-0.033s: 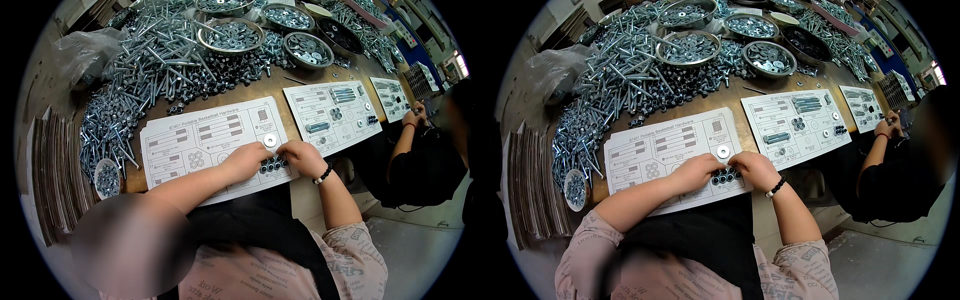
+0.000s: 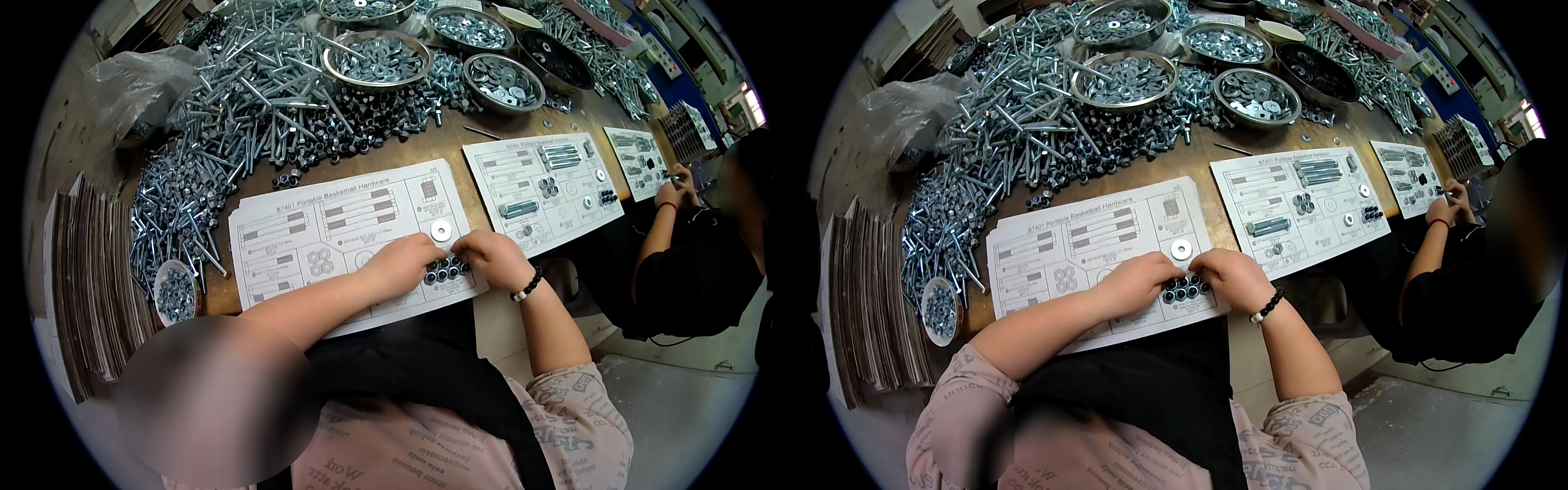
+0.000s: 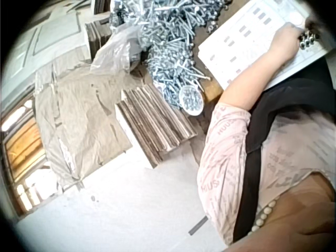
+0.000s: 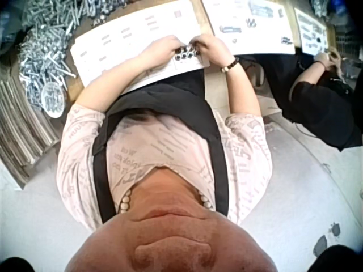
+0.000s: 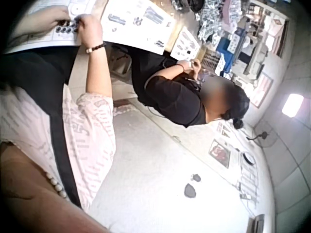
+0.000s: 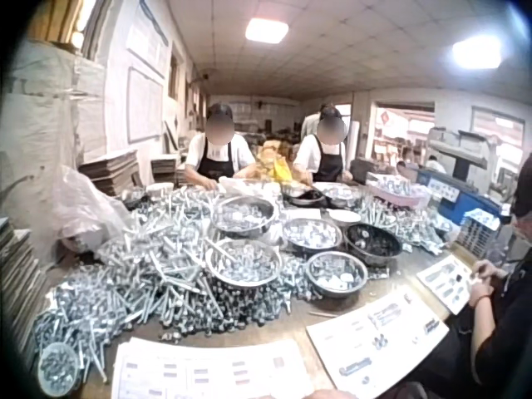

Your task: The person sorts metal fasteners from a large pile on a table into designated areas on a printed layout sheet. They pick up bolts, nuts, and washers by hand and place them into specific spots on the sheet, occasionally adjusting the sheet or reaching into bowls to retrieve parts.

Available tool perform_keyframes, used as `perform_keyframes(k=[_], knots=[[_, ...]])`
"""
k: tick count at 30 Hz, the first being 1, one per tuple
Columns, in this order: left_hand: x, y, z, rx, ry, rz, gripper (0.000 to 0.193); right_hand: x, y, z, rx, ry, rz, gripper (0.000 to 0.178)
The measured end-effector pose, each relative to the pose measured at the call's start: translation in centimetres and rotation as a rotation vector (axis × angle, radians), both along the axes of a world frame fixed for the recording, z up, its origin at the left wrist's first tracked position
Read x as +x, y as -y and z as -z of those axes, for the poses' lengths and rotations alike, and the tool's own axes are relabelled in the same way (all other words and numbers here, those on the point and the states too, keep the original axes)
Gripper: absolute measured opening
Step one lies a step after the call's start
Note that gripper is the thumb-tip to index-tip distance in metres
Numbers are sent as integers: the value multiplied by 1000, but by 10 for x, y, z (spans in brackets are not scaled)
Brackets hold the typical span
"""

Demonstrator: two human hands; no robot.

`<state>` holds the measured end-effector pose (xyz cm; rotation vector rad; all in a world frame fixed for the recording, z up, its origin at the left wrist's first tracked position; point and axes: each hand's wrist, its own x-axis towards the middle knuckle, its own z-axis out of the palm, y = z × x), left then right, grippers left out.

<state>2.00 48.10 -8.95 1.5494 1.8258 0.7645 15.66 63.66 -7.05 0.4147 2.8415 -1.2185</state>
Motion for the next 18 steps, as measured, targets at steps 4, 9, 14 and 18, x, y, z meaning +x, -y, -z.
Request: perform_keyframes(k=[4, 9, 14, 18], knots=[[-11, 3, -1, 46, -14, -71, 30, -12, -11, -7, 34, -85, 17, 16], [-59, 15, -11, 216, -144, -272, 22, -62, -57, -1, 144, -218, 123, 18], [-92, 31, 8, 204, -174, -453, 19, -133, -101, 33, 283, -223, 245, 28], [-96, 36, 17, 263, -174, -446, 17, -178, -115, 41, 435, -142, 306, 44]])
